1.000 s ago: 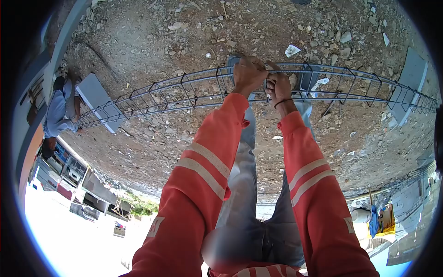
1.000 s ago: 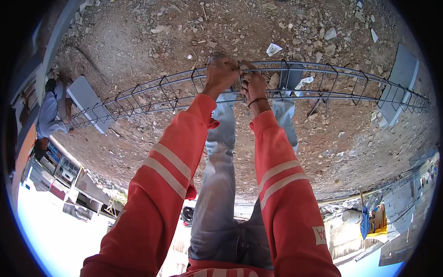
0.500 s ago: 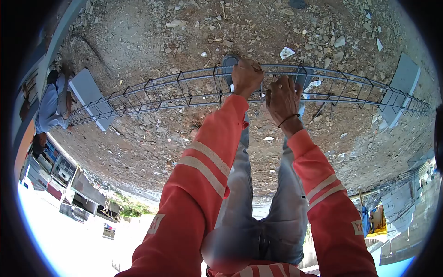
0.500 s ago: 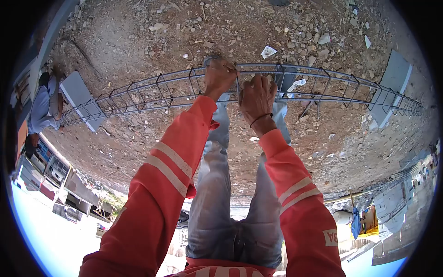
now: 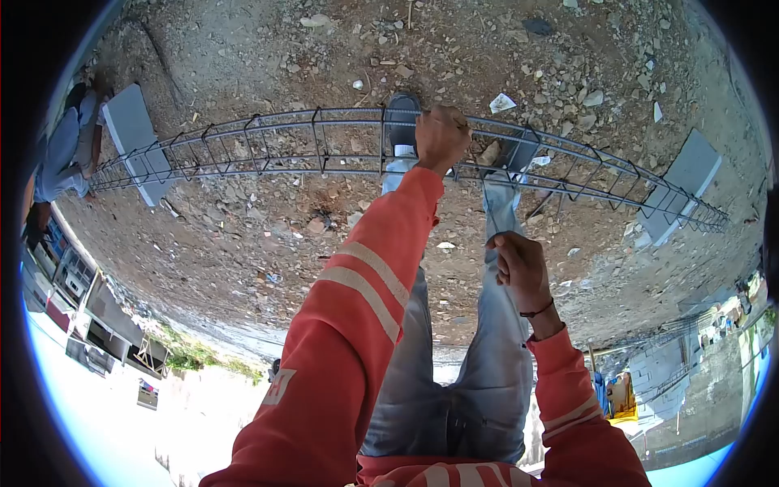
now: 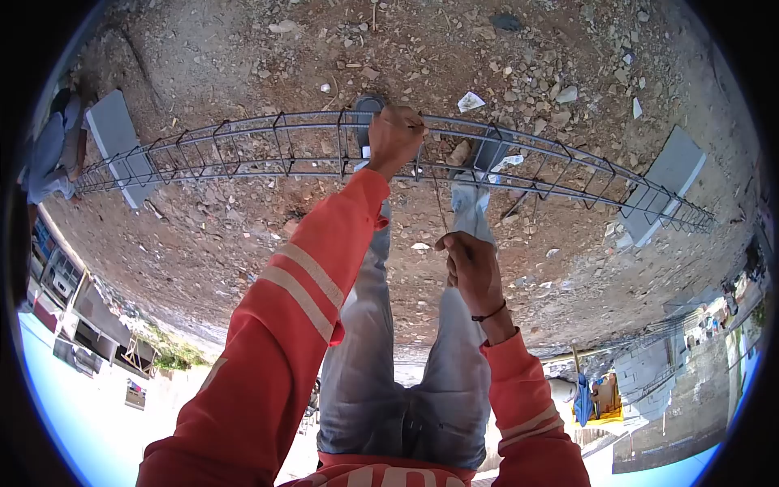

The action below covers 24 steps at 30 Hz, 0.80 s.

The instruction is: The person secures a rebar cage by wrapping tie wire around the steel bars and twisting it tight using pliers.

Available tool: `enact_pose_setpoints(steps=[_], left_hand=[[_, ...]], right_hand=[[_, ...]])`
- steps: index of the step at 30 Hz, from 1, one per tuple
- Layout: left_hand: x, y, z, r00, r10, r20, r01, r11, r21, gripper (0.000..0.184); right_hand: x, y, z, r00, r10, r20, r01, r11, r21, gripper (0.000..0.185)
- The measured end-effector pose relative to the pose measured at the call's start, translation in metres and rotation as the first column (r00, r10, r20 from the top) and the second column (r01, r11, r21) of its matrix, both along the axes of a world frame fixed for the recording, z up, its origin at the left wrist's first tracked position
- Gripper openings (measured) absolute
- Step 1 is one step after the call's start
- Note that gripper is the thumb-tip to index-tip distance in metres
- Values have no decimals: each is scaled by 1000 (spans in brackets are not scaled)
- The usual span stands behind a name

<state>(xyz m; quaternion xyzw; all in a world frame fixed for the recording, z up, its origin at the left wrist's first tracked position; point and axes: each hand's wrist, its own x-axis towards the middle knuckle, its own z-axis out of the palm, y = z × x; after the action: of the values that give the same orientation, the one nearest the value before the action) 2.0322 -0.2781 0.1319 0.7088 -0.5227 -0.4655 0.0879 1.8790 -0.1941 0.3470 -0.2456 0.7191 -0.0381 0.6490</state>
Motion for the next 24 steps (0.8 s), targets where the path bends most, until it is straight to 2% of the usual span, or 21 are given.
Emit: enact_pose_setpoints(steps=[1, 2, 4, 5, 6, 7, 8, 10, 12, 14, 15, 17, 18, 20, 21, 22, 23, 24], left_hand=[[2, -2, 5, 1000, 13, 0, -13, 1000, 6, 14], [2, -3, 9, 1000, 11, -5, -11, 1000, 29, 13], [1, -5, 12, 1000, 22, -21, -21, 999, 50, 13], [1, -5, 11, 1000, 3, 6, -3, 1000, 9, 12], [1, -3, 9, 999, -16, 34, 17, 999, -30, 11], [0, -2, 7, 1000, -3, 27, 3, 1000, -26, 11], [0, -1, 4, 1000, 1, 25, 0, 1000, -28, 11], [0, 2, 2, 1000, 12, 24, -11, 1000, -27, 11], [1, 1, 3, 1000, -3, 11, 3, 999, -44, 12], [2, -1, 8, 1000, 5, 4, -5, 999, -37, 12], [3, -3, 9, 1000, 7, -5, -7, 999, -31, 12], [3, -3, 10, 1000, 17, -4, -17, 999, -50, 12], [2, -1, 10, 1000, 28, -6, -28, 997, -69, 12], [3, 2, 9, 1000, 14, -21, -15, 999, -45, 12], [3, 0, 8, 1000, -4, -31, 2, 999, -38, 13], [3, -1, 9, 999, 1, -32, -2, 999, -41, 13], [4, -1, 10, 999, -7, -40, 6, 1000, -28, 12], [5, -2, 10, 999, -15, -46, 15, 1000, -13, 11]], right_hand=[[-3, 4, 10, 959, -255, 122, 203, 922, 329, 18], [-8, 11, 19, 963, -244, 117, 193, 922, 335, 18], [-25, 19, 32, 990, 120, 79, -139, 945, 296, 24], [-38, 28, 32, 988, 135, 71, -150, 942, 300, 24], [-44, 29, 31, 834, 549, -46, -542, 833, 110, 25], [-49, 31, 30, 519, 824, -227, -848, 529, -19, 27], [-55, 27, 23, 456, 868, -198, -882, 470, 32, 36], [-36, 1, -10, 661, 707, -253, -750, 635, -187, 48], [-8, -19, -73, 866, 482, -134, -500, 821, -274, 65], [14, -29, -143, 972, 234, -20, -234, 964, -124, 56], [25, -37, -153, 972, 236, -17, -236, 964, -126, 56], [40, -45, -161, 822, 384, -421, -450, 890, -67, 42], [42, -43, -166, 820, 389, -421, -453, 889, -61, 42], [42, -36, -170, 588, 269, -763, -702, 637, -317, 27], [41, -36, -172, 585, 271, -764, -706, 634, -316, 27], [39, -36, -174, 819, 261, -512, -452, 843, -293, 23], [39, -37, -177, 965, 141, -222, -178, 971, -160, 20], [43, -41, -170, 965, 143, -220, -181, 970, -164, 20]])
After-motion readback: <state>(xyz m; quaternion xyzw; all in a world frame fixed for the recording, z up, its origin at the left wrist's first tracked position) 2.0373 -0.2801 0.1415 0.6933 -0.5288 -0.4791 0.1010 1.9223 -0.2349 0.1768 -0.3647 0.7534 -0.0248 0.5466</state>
